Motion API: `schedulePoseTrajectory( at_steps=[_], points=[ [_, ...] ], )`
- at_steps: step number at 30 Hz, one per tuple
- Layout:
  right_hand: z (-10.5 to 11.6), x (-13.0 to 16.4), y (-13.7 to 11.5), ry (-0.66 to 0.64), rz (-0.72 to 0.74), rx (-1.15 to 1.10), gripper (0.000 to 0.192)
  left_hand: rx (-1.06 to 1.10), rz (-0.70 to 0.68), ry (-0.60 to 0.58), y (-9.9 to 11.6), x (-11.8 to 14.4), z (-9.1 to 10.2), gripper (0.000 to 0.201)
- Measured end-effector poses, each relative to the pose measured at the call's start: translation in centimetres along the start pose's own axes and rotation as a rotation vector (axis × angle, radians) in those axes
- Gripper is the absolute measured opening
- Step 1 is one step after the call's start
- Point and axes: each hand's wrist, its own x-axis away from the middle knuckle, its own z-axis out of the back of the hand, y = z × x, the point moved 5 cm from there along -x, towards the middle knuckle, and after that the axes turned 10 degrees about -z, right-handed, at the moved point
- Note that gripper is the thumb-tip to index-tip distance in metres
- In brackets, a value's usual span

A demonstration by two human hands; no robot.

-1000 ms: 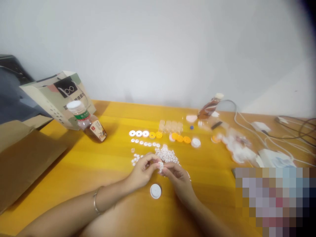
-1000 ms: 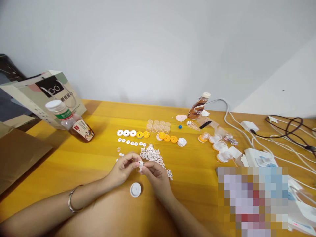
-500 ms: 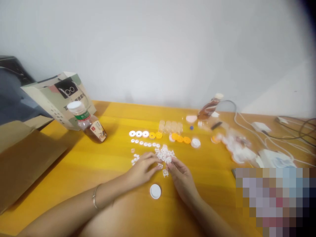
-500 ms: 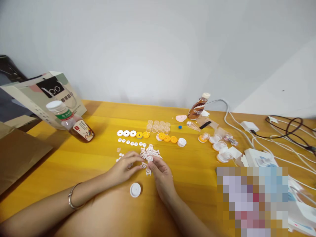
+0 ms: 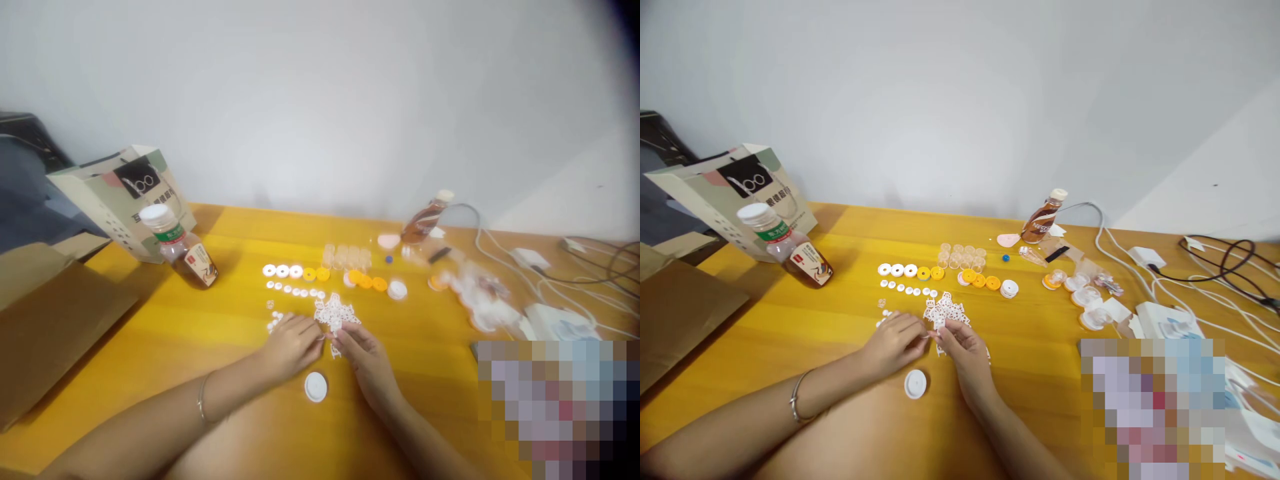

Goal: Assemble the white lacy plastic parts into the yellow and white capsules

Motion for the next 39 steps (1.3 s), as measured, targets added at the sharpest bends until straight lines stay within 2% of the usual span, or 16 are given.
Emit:
schedulePoseTrajectory(
  at_steps=[5,8,11,14,18,24,29,39],
  points=[
    [0.1,-0.1,0.0,-0.004,0.021,0.065,0.026,0.401,0.254,0.192,-1.1,0.1,1.2,0.004],
    [0.0,-0.1,-0.1,-0.018,0.026,0.122,0.028,0.554,0.37,0.275,-1.4,0.3,1.0,0.008],
    [-0.1,0.1,0.0,-0.003,0.016,0.157,0.03,0.67,0.417,0.322,-1.4,0.5,0.7,0.017],
    [-0.1,0.2,0.1,0.0,0.003,0.152,0.033,0.698,0.396,0.323,-1.4,0.4,0.8,0.026],
    [-0.2,0.2,0.2,-0.011,-0.005,0.149,0.032,0.693,0.355,0.31,-1.4,0.2,1.0,0.021],
    [-0.3,0.2,0.2,-0.023,-0.006,0.179,0.027,0.762,0.358,0.399,-1.4,0.4,1.0,0.021],
    [-0.5,0.3,0.3,-0.061,0.022,0.219,0.022,0.663,0.323,0.376,-1.1,0.3,1.3,0.015],
    [-1.4,1.1,-0.3,-0.093,0.051,0.228,0.024,0.704,0.293,0.406,-0.8,0.1,0.9,0.015]
  ],
)
